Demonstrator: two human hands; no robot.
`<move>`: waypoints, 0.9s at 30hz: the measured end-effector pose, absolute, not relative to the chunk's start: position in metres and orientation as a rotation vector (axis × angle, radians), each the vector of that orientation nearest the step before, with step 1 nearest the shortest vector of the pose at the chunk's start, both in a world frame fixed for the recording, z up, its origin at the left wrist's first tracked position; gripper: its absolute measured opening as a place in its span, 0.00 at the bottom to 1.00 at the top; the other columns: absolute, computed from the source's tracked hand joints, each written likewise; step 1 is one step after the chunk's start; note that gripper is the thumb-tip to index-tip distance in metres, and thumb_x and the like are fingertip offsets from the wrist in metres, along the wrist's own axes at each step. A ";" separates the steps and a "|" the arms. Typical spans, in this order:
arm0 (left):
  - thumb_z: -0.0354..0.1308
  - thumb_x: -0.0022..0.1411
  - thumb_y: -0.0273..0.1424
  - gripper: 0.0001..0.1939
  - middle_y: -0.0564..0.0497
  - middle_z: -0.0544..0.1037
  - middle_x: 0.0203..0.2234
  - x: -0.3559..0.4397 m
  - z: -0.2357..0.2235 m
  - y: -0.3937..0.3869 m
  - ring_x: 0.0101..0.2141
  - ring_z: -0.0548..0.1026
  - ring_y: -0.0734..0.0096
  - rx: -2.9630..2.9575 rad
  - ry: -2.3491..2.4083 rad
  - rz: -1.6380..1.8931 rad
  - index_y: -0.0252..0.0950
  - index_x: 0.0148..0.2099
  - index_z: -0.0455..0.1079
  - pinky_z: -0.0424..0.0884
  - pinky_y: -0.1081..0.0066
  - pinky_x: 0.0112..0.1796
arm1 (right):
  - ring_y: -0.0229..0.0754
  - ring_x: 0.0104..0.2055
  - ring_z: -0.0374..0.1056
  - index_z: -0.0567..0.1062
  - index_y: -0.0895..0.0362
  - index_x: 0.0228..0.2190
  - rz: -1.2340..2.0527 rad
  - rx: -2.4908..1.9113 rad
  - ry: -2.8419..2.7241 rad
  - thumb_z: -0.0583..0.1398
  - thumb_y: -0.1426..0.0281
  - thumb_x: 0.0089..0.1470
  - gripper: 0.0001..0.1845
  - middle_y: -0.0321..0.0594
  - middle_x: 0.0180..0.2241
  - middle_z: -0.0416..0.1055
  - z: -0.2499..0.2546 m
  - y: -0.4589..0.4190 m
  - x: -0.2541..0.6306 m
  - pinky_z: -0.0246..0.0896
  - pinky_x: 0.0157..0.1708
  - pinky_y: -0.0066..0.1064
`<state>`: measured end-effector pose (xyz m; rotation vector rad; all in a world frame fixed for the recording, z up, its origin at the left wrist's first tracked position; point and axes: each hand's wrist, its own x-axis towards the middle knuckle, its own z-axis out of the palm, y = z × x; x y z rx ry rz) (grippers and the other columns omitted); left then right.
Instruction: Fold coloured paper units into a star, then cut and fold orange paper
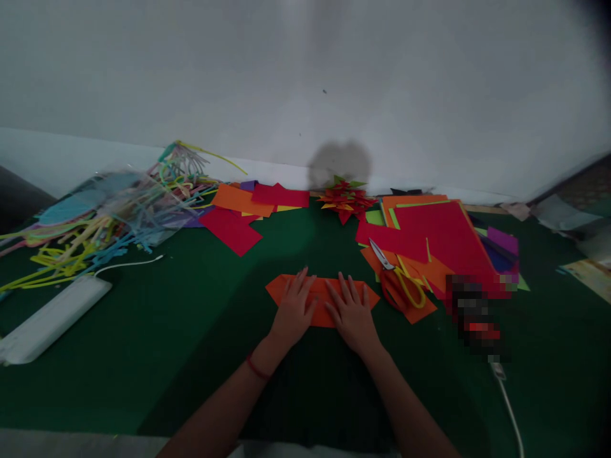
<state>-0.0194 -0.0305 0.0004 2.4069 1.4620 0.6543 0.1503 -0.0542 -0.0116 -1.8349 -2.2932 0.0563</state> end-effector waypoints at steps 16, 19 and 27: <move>0.55 0.56 0.42 0.24 0.44 0.68 0.49 -0.054 0.005 -0.044 0.48 0.66 0.58 2.569 1.066 0.494 0.38 0.52 0.63 0.64 0.57 0.47 | 0.47 0.56 0.55 0.67 0.53 0.47 0.155 -1.405 -2.086 0.54 0.70 0.55 0.17 0.46 0.54 0.60 -0.001 -0.070 0.176 0.53 0.53 0.45; 0.54 0.58 0.40 0.21 0.45 0.69 0.48 -0.059 0.008 -0.041 0.49 0.66 0.61 2.581 0.997 0.467 0.37 0.52 0.63 0.64 0.59 0.48 | 0.44 0.50 0.62 0.69 0.53 0.46 0.307 -1.277 -2.216 0.56 0.68 0.53 0.17 0.44 0.46 0.68 -0.001 -0.075 0.183 0.59 0.49 0.40; 0.46 0.64 0.27 0.12 0.45 0.75 0.42 -0.063 0.011 -0.036 0.43 0.71 0.66 2.791 0.798 0.521 0.31 0.46 0.68 0.67 0.63 0.46 | 0.46 0.51 0.62 0.66 0.51 0.49 0.413 -1.234 -2.370 0.57 0.66 0.52 0.21 0.42 0.49 0.67 0.008 -0.071 0.184 0.58 0.49 0.43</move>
